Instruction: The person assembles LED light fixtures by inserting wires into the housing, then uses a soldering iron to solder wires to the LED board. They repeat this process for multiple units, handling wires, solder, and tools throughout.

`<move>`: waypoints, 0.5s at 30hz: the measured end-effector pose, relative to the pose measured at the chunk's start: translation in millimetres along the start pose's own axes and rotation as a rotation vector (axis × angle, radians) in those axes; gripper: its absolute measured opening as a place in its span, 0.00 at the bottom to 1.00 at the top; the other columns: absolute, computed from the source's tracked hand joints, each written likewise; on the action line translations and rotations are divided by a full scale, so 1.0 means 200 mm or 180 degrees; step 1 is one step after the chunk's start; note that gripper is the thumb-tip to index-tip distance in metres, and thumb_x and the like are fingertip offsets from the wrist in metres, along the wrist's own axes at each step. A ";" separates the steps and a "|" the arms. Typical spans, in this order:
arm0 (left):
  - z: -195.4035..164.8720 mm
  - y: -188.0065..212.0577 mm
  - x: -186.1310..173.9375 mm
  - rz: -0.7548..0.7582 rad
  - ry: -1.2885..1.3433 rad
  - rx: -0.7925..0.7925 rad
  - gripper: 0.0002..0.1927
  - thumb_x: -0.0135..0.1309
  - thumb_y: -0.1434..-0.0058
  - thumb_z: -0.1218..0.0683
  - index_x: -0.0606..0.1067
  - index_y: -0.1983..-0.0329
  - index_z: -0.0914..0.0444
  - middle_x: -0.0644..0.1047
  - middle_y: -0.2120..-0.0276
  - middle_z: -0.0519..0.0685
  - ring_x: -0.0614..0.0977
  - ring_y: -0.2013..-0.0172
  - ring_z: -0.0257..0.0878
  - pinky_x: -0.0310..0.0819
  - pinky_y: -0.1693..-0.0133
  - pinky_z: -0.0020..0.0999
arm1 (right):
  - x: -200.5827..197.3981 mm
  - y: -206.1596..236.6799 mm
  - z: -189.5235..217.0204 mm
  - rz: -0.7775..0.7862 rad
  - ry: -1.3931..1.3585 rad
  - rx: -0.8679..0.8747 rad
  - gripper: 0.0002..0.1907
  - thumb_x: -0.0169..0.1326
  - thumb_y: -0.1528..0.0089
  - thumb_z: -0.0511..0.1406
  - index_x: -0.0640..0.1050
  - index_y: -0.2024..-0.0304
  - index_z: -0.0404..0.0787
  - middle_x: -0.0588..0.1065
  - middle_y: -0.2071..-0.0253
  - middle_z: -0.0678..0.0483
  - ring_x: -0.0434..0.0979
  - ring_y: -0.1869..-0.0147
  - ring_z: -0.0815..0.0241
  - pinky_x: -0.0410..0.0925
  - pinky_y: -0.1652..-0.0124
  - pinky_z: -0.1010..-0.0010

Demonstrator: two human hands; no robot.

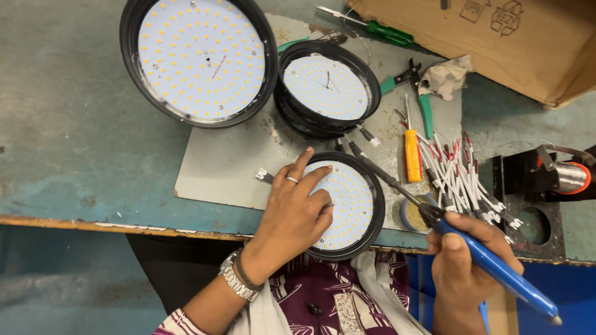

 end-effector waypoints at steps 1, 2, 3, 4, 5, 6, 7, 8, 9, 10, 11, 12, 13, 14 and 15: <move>-0.01 -0.02 0.00 0.0030 0.0042 0.0026 0.05 0.62 0.46 0.56 0.78 0.74 0.62 0.76 0.44 0.56 0.66 0.33 0.61 0.59 0.39 0.59 | -0.02 0.00 0.00 -0.0095 -0.0010 -0.0058 0.15 0.61 0.29 0.35 0.75 0.53 0.25 0.77 0.63 0.43 0.78 0.70 0.60 0.72 0.71 0.76; -0.01 -0.05 -0.04 -0.0125 -0.0017 0.0057 0.07 0.62 0.43 0.55 0.78 0.69 0.63 0.76 0.44 0.55 0.67 0.33 0.59 0.59 0.38 0.58 | -0.05 0.00 0.01 -0.0205 -0.0057 -0.0134 0.16 0.61 0.30 0.35 0.74 0.53 0.25 0.77 0.61 0.43 0.78 0.70 0.60 0.72 0.71 0.76; -0.01 -0.08 -0.08 -0.0270 -0.0073 0.0085 0.09 0.63 0.41 0.53 0.79 0.63 0.64 0.76 0.44 0.55 0.67 0.33 0.58 0.60 0.38 0.57 | -0.08 0.01 0.01 -0.0314 -0.0102 -0.0213 0.17 0.62 0.30 0.36 0.74 0.52 0.26 0.76 0.60 0.43 0.78 0.70 0.59 0.73 0.72 0.75; -0.01 -0.11 -0.12 -0.0411 -0.0124 0.0105 0.12 0.64 0.38 0.52 0.79 0.58 0.65 0.76 0.43 0.54 0.68 0.33 0.56 0.60 0.37 0.56 | -0.11 0.00 0.00 -0.0434 -0.0185 -0.0306 0.18 0.62 0.32 0.37 0.73 0.51 0.28 0.77 0.58 0.44 0.78 0.71 0.60 0.72 0.73 0.76; 0.01 -0.16 -0.12 -0.0374 -0.0322 0.0176 0.15 0.64 0.39 0.52 0.79 0.54 0.65 0.76 0.43 0.55 0.68 0.33 0.57 0.57 0.36 0.58 | -0.15 0.01 0.01 -0.0549 -0.0268 -0.0392 0.19 0.62 0.33 0.37 0.72 0.50 0.30 0.77 0.56 0.44 0.78 0.72 0.60 0.72 0.74 0.76; 0.03 -0.23 -0.13 -0.0348 -0.0524 0.0250 0.19 0.64 0.41 0.51 0.79 0.51 0.66 0.76 0.42 0.55 0.67 0.33 0.58 0.55 0.35 0.60 | -0.16 0.02 0.00 -0.0506 -0.0313 -0.0357 0.18 0.62 0.31 0.37 0.72 0.50 0.29 0.77 0.58 0.44 0.77 0.72 0.59 0.71 0.73 0.75; 0.06 -0.31 -0.13 -0.0340 -0.0737 0.0338 0.22 0.64 0.42 0.51 0.79 0.47 0.66 0.76 0.42 0.56 0.67 0.33 0.58 0.52 0.34 0.62 | -0.17 0.02 -0.02 -0.0465 -0.0371 -0.0341 0.18 0.62 0.30 0.37 0.73 0.50 0.28 0.77 0.61 0.43 0.77 0.72 0.58 0.71 0.73 0.75; 0.08 -0.38 -0.12 -0.0270 -0.0881 0.0459 0.19 0.63 0.43 0.51 0.80 0.51 0.64 0.77 0.43 0.53 0.68 0.34 0.58 0.50 0.34 0.64 | -0.18 0.02 -0.03 -0.0480 -0.0429 -0.0345 0.18 0.62 0.29 0.37 0.73 0.50 0.28 0.77 0.62 0.43 0.77 0.72 0.58 0.71 0.73 0.74; 0.10 -0.43 -0.11 -0.0194 -0.1026 0.0590 0.16 0.63 0.44 0.51 0.81 0.54 0.62 0.78 0.44 0.51 0.69 0.35 0.57 0.48 0.34 0.65 | -0.20 0.03 -0.04 -0.0495 -0.0487 -0.0350 0.18 0.63 0.29 0.38 0.74 0.50 0.27 0.77 0.63 0.42 0.77 0.72 0.57 0.71 0.73 0.74; 0.10 -0.47 -0.10 -0.0116 -0.1159 0.0744 0.13 0.63 0.45 0.52 0.81 0.57 0.60 0.79 0.46 0.48 0.71 0.36 0.57 0.45 0.34 0.67 | -0.22 0.04 -0.05 -0.0586 -0.0527 -0.0384 0.20 0.63 0.30 0.38 0.74 0.49 0.27 0.77 0.63 0.42 0.77 0.71 0.57 0.71 0.73 0.73; 0.11 -0.50 -0.09 0.0014 -0.1132 0.0817 0.11 0.62 0.44 0.53 0.81 0.59 0.60 0.80 0.46 0.48 0.73 0.37 0.54 0.44 0.34 0.68 | -0.25 0.06 -0.05 -0.0652 -0.0558 -0.0405 0.20 0.63 0.30 0.39 0.74 0.48 0.28 0.77 0.63 0.42 0.78 0.70 0.57 0.71 0.72 0.73; 0.10 -0.51 -0.10 0.0149 -0.1079 0.0910 0.08 0.62 0.43 0.54 0.81 0.61 0.60 0.81 0.47 0.47 0.74 0.38 0.51 0.44 0.34 0.70 | -0.27 0.07 -0.06 -0.0718 -0.0589 -0.0428 0.21 0.63 0.30 0.40 0.73 0.47 0.29 0.77 0.62 0.42 0.78 0.69 0.56 0.72 0.72 0.73; 0.07 -0.52 -0.09 0.0288 -0.1013 0.1008 0.06 0.62 0.42 0.56 0.81 0.62 0.60 0.81 0.48 0.47 0.76 0.40 0.48 0.43 0.34 0.71 | -0.29 0.08 -0.06 -0.0740 -0.0620 -0.0424 0.21 0.63 0.29 0.40 0.72 0.46 0.30 0.77 0.62 0.42 0.79 0.67 0.56 0.72 0.70 0.72; 0.04 -0.51 -0.16 0.0145 -0.0818 0.1064 0.08 0.62 0.41 0.57 0.80 0.59 0.62 0.81 0.47 0.47 0.77 0.40 0.47 0.48 0.33 0.69 | -0.30 0.09 -0.06 -0.0734 -0.0704 -0.0431 0.20 0.62 0.29 0.41 0.72 0.45 0.32 0.77 0.60 0.41 0.80 0.64 0.55 0.74 0.68 0.71; -0.01 -0.49 -0.22 0.0001 -0.0627 0.1111 0.09 0.62 0.40 0.58 0.80 0.56 0.64 0.81 0.47 0.48 0.78 0.39 0.47 0.53 0.32 0.67 | -0.31 0.09 -0.05 -0.0727 -0.0788 -0.0438 0.20 0.62 0.28 0.41 0.72 0.43 0.34 0.77 0.58 0.41 0.80 0.60 0.55 0.75 0.67 0.70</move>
Point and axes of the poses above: each hand's wrist, its own y-axis away from the middle knuckle, its own x-axis out of the palm, z = x × y, the point moved 10 cm from there along -y, towards the middle knuckle
